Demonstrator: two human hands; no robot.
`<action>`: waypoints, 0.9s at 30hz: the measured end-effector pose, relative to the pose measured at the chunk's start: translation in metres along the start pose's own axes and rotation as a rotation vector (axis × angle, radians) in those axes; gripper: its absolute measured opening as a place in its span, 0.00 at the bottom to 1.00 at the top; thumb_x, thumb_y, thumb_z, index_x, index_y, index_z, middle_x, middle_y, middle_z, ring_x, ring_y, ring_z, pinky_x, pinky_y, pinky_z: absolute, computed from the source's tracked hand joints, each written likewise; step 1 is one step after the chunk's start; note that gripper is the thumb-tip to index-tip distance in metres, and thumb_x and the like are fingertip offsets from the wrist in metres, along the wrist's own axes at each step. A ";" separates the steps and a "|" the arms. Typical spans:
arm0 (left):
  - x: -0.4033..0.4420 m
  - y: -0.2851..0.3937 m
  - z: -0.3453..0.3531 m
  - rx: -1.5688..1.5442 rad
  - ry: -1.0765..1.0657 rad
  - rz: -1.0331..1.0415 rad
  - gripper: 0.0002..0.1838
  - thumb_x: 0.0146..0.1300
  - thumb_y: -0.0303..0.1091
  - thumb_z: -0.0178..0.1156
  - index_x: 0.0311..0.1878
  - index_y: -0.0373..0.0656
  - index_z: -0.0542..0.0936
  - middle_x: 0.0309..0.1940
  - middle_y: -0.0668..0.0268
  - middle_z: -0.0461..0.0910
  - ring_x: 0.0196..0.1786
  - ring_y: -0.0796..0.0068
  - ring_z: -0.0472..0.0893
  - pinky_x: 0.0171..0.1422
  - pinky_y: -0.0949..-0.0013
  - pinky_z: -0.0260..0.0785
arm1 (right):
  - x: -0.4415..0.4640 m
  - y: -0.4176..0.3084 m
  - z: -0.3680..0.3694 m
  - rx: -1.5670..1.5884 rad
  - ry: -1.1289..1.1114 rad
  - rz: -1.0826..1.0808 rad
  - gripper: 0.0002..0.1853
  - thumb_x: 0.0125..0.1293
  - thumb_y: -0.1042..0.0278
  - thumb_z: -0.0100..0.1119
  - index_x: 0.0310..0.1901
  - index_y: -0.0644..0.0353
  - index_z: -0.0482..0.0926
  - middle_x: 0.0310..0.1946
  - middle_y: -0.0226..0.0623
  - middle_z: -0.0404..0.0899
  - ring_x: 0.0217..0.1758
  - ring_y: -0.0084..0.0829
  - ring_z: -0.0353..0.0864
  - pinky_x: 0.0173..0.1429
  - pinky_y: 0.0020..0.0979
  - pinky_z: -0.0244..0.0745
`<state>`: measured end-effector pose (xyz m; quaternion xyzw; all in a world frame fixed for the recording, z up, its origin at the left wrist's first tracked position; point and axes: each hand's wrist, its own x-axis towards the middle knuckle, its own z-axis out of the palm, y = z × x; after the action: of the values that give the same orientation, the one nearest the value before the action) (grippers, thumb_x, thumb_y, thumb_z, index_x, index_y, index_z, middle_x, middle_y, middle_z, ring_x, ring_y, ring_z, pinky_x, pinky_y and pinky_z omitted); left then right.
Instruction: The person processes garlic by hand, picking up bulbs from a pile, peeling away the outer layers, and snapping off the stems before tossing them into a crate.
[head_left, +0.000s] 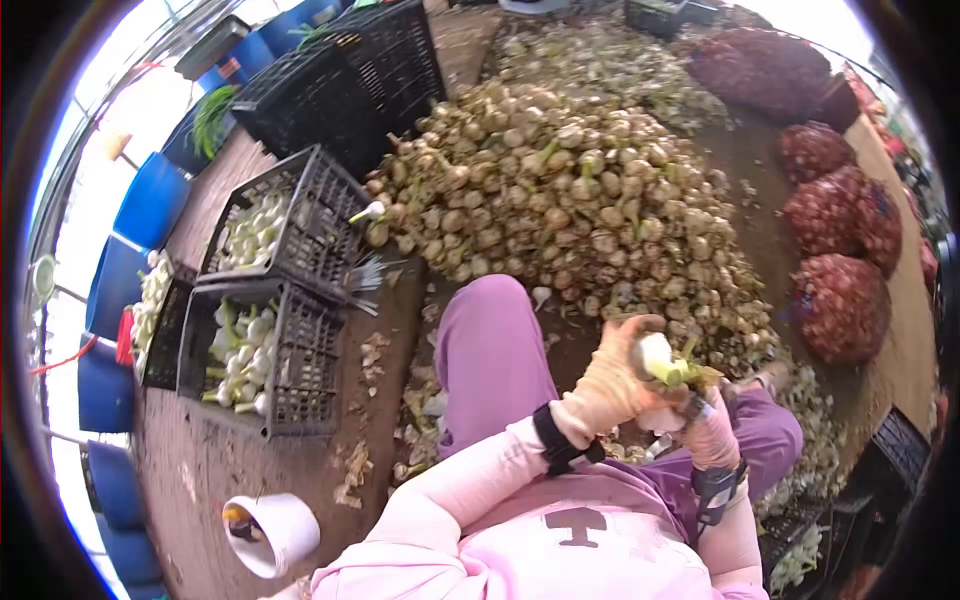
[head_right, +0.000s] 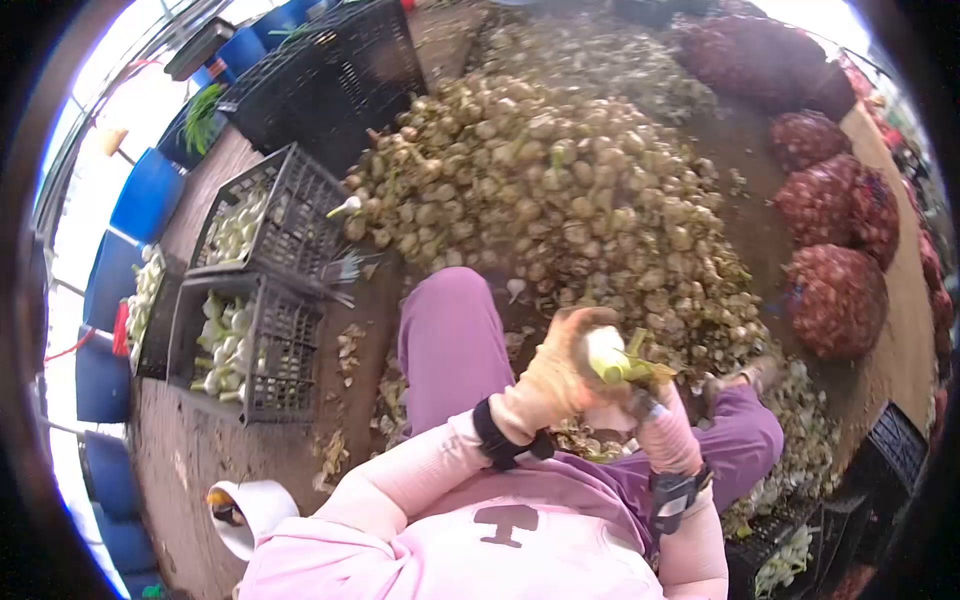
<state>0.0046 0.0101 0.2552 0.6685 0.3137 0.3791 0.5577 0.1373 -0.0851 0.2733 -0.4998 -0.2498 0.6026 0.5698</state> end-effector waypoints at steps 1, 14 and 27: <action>0.008 -0.003 -0.004 -0.072 -0.056 -0.004 0.40 0.35 0.34 0.77 0.56 0.42 0.71 0.49 0.61 0.68 0.53 0.69 0.71 0.58 0.69 0.66 | 0.006 -0.003 0.000 0.004 0.013 0.045 0.19 0.58 0.63 0.64 0.49 0.63 0.76 0.43 0.30 0.79 0.45 0.23 0.76 0.50 0.23 0.71; 0.022 -0.030 -0.027 -0.872 -0.192 -0.332 0.42 0.57 0.65 0.53 0.59 0.33 0.68 0.54 0.53 0.74 0.55 0.61 0.77 0.57 0.63 0.73 | 0.049 0.017 -0.063 0.106 0.022 -0.053 0.22 0.56 0.61 0.61 0.51 0.61 0.74 0.44 0.34 0.77 0.48 0.28 0.77 0.54 0.30 0.71; 0.030 -0.045 -0.029 -0.844 -0.107 -0.666 0.33 0.64 0.58 0.50 0.57 0.35 0.70 0.52 0.53 0.76 0.53 0.65 0.78 0.53 0.69 0.72 | 0.056 0.013 -0.037 -0.895 0.072 -0.791 0.41 0.43 0.64 0.72 0.61 0.57 0.64 0.51 0.50 0.73 0.56 0.53 0.70 0.59 0.43 0.69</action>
<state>-0.0049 0.0580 0.2179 0.2691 0.3002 0.2406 0.8830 0.1728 -0.0456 0.2309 -0.5804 -0.6269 0.1636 0.4932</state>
